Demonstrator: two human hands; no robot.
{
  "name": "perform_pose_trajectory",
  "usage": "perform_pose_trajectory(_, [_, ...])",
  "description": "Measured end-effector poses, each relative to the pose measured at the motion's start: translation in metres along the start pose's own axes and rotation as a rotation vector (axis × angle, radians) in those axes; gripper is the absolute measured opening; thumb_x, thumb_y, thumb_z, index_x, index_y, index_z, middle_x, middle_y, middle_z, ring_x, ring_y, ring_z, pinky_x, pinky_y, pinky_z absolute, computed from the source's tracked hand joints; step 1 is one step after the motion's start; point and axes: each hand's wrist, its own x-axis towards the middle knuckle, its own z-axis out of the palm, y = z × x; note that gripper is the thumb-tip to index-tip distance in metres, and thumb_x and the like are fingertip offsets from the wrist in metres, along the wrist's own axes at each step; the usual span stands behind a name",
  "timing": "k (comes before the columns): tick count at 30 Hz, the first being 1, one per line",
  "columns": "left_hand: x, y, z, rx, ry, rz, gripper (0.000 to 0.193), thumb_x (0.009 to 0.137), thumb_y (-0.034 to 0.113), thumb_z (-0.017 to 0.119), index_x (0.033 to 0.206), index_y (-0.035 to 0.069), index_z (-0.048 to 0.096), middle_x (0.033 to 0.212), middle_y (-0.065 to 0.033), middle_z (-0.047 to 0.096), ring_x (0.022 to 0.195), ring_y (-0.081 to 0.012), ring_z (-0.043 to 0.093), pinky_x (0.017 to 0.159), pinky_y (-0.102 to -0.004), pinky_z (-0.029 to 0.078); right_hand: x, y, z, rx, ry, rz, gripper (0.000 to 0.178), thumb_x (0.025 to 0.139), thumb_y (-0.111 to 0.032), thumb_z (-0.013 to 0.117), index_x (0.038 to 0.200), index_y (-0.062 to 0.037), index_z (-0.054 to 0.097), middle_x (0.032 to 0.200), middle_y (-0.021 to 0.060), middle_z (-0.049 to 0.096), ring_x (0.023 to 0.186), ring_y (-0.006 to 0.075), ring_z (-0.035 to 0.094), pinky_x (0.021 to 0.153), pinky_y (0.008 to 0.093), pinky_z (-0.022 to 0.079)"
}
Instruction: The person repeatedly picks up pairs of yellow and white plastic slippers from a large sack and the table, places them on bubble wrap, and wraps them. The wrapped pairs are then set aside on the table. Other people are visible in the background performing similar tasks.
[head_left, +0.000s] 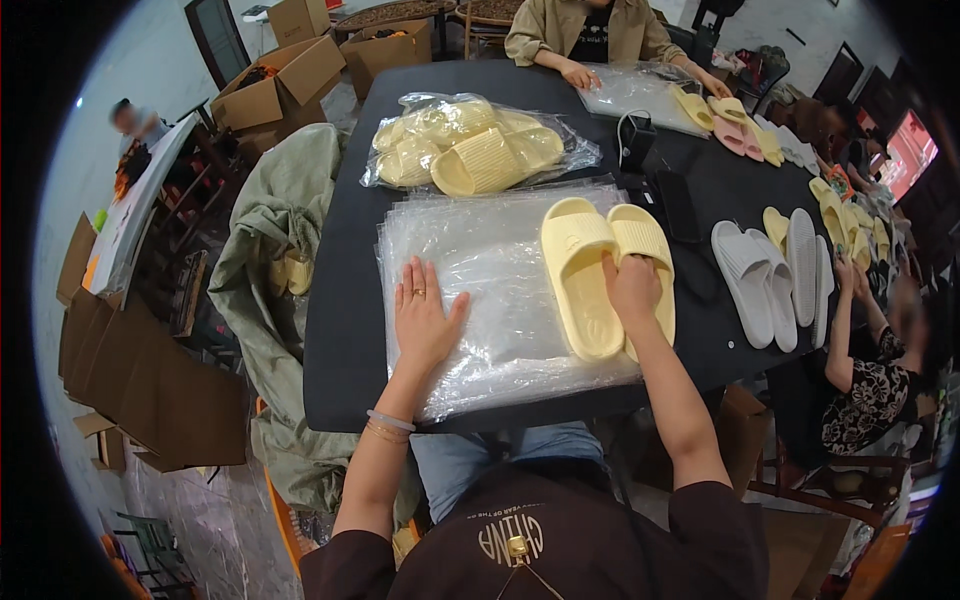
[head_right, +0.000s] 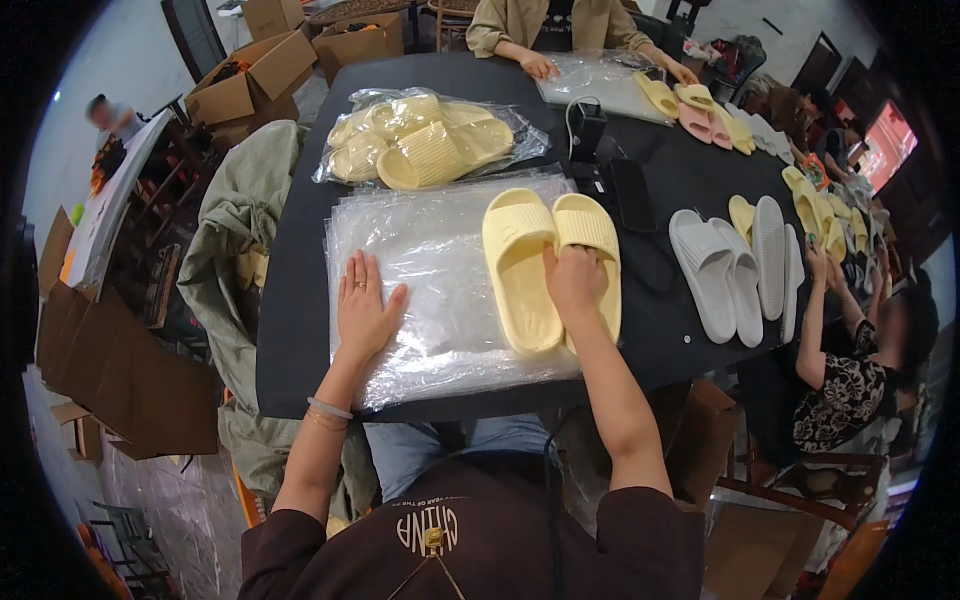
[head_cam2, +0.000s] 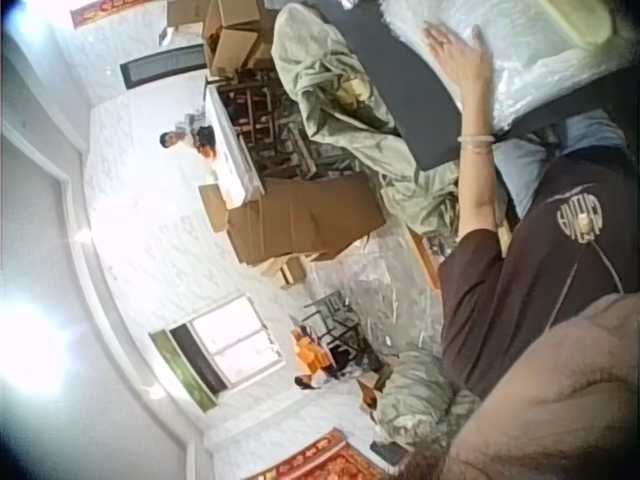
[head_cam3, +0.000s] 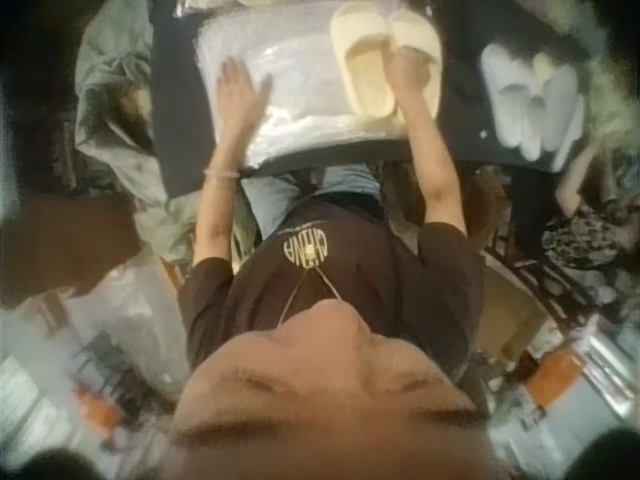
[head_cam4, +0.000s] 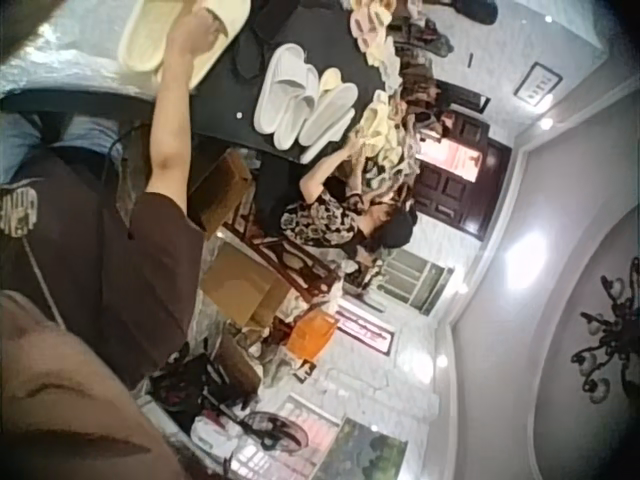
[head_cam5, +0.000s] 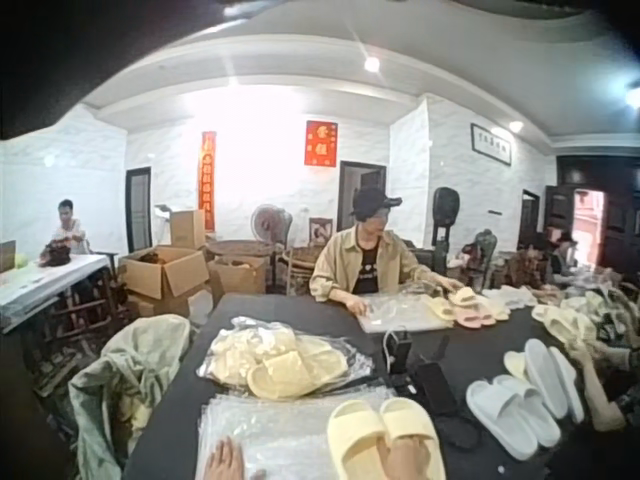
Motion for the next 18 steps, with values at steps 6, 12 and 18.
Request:
perform_pose_trajectory(6, [0.0,0.001,0.004,0.018,0.016,-0.001,0.071,0.092,0.045,0.045,0.142,-0.004,0.029,0.151,-0.0225,0.022,0.142,-0.0338,0.018,0.115,-0.0437,0.013,-0.003,0.012,0.005,0.09,0.057,0.017,0.042,0.086,-0.036,0.059,0.076,0.0038,0.067,0.085,0.0202,0.066,0.091,0.0346,0.059,0.08,0.0466,0.046])
perform_pose_trajectory(12, [-0.001,0.001,0.002,0.027,0.014,-0.006,0.069,0.092,0.042,0.044,0.141,-0.006,0.032,0.15,-0.0234,0.024,0.141,-0.0345,0.019,0.114,-0.0432,0.014,-0.002,0.014,0.011,0.264,0.106,0.04,0.041,0.084,-0.032,0.063,0.09,0.0087,0.064,0.095,0.0273,0.063,0.094,0.0428,0.057,0.085,0.0474,0.045])
perform_pose_trajectory(18, [-0.001,0.002,0.001,0.029,0.005,0.009,0.069,0.092,0.041,0.047,0.141,-0.005,0.032,0.15,-0.023,0.025,0.14,-0.0353,0.021,0.114,-0.0441,0.016,-0.001,0.015,0.008,0.279,0.122,0.028,0.04,0.084,-0.031,0.062,0.093,0.0084,0.064,0.094,0.0282,0.062,0.097,0.0426,0.056,0.085,0.0475,0.045])
